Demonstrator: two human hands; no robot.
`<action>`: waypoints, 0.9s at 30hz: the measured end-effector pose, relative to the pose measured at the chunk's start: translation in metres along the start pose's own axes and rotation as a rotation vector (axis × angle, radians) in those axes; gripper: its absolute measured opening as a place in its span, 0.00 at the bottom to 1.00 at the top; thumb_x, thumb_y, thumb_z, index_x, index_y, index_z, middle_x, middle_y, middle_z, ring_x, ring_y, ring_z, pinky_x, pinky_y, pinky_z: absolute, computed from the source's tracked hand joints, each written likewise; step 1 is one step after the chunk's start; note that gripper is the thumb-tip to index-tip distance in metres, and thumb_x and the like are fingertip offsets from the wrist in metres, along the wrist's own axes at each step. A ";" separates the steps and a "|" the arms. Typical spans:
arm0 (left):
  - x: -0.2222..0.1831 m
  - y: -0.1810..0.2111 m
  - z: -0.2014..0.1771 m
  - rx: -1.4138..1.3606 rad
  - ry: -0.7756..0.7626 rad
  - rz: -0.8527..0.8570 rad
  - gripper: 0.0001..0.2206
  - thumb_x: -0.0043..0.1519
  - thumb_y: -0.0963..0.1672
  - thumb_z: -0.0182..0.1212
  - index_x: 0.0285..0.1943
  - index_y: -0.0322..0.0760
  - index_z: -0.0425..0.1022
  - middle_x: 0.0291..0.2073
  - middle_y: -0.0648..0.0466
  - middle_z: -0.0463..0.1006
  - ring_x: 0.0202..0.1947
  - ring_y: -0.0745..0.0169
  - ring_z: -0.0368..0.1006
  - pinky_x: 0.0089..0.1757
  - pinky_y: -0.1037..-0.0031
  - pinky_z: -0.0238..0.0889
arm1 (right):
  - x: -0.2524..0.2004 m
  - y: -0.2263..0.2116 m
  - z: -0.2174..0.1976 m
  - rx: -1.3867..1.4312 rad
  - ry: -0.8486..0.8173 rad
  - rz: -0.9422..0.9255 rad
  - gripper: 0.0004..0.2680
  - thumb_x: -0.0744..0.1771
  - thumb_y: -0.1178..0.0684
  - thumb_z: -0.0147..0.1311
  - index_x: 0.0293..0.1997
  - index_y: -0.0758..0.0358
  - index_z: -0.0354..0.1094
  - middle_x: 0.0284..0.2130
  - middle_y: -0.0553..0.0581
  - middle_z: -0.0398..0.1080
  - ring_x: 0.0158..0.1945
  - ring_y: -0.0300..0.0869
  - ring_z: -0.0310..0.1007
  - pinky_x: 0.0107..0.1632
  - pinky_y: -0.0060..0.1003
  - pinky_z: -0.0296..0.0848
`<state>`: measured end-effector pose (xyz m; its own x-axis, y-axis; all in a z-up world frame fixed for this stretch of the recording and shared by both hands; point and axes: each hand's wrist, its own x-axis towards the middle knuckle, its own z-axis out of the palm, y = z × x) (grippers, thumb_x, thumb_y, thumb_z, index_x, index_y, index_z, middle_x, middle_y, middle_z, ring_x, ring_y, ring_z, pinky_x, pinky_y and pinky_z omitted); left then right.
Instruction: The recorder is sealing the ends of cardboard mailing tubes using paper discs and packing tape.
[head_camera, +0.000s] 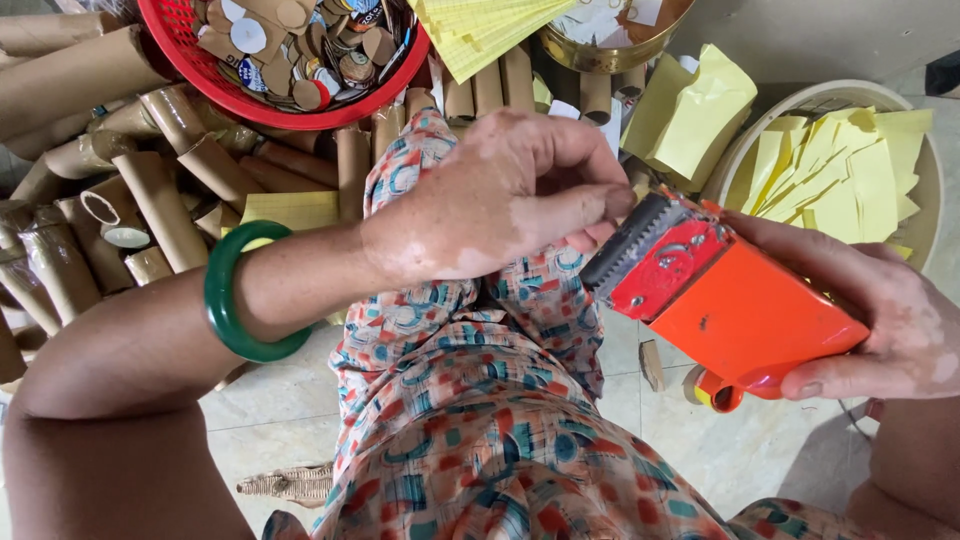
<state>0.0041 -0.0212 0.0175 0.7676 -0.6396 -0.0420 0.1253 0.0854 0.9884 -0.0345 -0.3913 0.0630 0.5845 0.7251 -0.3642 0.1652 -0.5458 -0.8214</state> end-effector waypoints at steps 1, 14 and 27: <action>-0.002 0.000 -0.005 -0.001 0.003 -0.001 0.07 0.67 0.42 0.60 0.46 0.31 0.80 0.33 0.53 0.84 0.34 0.74 0.81 0.39 0.81 0.80 | -0.003 0.008 -0.003 0.001 -0.003 -0.001 0.43 0.58 0.40 0.72 0.77 0.73 0.47 0.53 0.61 0.75 0.55 0.48 0.78 0.57 0.43 0.76; -0.064 -0.064 -0.097 0.228 0.337 -0.056 0.06 0.70 0.41 0.56 0.45 0.31 0.77 0.34 0.50 0.82 0.29 0.69 0.76 0.32 0.78 0.73 | 0.000 0.053 -0.021 -0.103 -0.264 0.412 0.41 0.59 0.39 0.62 0.81 0.53 0.41 0.46 0.59 0.79 0.45 0.49 0.82 0.53 0.51 0.75; -0.031 -0.135 -0.013 1.051 0.675 0.353 0.17 0.66 0.43 0.60 0.63 0.31 0.74 0.60 0.36 0.74 0.57 0.47 0.72 0.53 0.57 0.72 | 0.093 0.002 0.018 -0.432 -0.112 0.637 0.36 0.59 0.30 0.60 0.76 0.34 0.50 0.35 0.57 0.78 0.30 0.47 0.78 0.42 0.49 0.81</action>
<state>-0.0281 -0.0028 -0.1166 0.8595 -0.1702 0.4820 -0.4614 -0.6641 0.5883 0.0059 -0.3173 0.0200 0.5910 0.2421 -0.7695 0.1331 -0.9701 -0.2030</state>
